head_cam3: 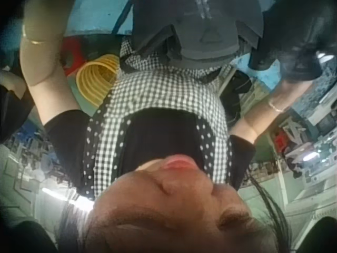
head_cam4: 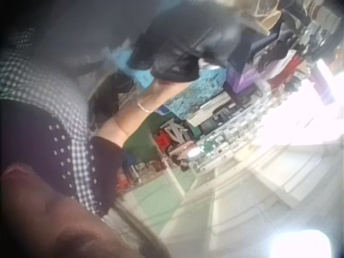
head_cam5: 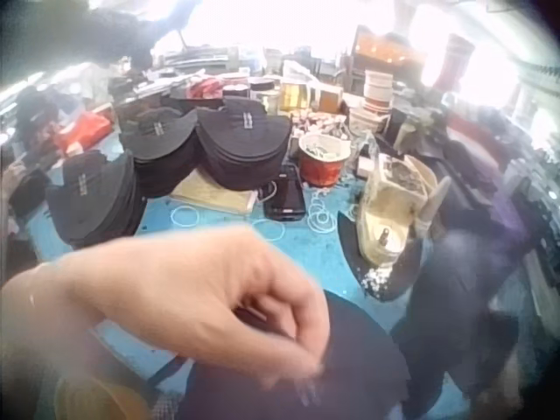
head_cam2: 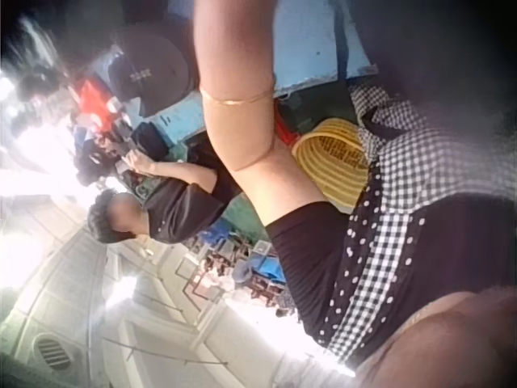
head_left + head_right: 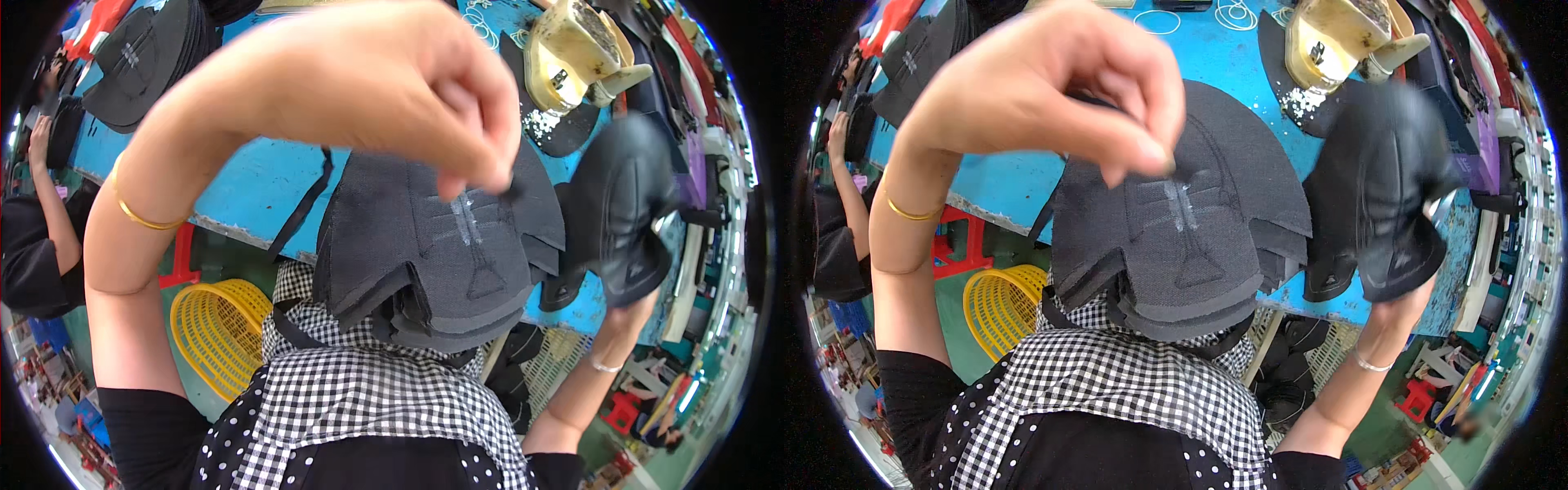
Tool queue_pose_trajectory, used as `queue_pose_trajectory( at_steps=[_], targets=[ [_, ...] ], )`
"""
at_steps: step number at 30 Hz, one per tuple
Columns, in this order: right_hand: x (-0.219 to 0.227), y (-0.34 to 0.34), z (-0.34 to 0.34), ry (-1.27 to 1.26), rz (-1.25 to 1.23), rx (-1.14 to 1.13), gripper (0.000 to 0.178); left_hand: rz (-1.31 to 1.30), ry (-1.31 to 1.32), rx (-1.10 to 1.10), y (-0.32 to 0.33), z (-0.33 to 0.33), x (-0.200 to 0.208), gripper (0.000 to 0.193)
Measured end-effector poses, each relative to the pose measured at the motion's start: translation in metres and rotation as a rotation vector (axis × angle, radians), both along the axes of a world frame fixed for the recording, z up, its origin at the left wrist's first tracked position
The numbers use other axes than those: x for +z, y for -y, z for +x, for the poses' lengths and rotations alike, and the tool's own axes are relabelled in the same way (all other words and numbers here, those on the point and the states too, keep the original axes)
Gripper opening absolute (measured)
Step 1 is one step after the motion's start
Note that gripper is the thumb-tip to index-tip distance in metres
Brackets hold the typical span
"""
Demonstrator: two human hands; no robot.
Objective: Applying adhesive to shoe components and trimming threads in a shoe factory workshop.
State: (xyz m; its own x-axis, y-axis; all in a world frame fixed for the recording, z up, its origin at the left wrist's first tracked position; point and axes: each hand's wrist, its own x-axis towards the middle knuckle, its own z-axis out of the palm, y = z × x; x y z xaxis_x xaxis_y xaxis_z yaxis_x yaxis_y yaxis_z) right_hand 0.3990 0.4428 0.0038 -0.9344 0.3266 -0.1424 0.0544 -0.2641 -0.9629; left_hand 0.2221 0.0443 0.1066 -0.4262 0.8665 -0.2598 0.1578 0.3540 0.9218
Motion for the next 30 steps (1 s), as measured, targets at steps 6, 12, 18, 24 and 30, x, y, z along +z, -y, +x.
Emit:
queue_pose_trajectory(
  at_steps=[6,12,18,24,30],
  targets=[
    [-0.027,-0.034,0.077,0.447,0.416,-0.252,0.025,-0.086,-0.155,-0.197,-0.028,0.006,-0.03,0.011],
    [0.008,0.009,0.039,0.017,0.433,-0.059,0.011,-0.086,-0.2,-0.197,-0.032,0.008,-0.033,0.014],
    [0.05,0.113,-0.048,-0.405,1.07,0.765,0.019,-0.087,-0.627,-0.155,-0.025,0.007,-0.032,0.022],
    [0.072,0.14,-0.079,-0.449,1.038,1.058,0.016,-0.099,-0.393,-0.185,-0.016,-0.003,-0.031,0.02],
    [0.065,0.139,-0.085,-0.423,1.081,1.015,0.015,-0.172,-0.378,-0.189,-0.022,-0.003,-0.033,0.015]
  ],
)
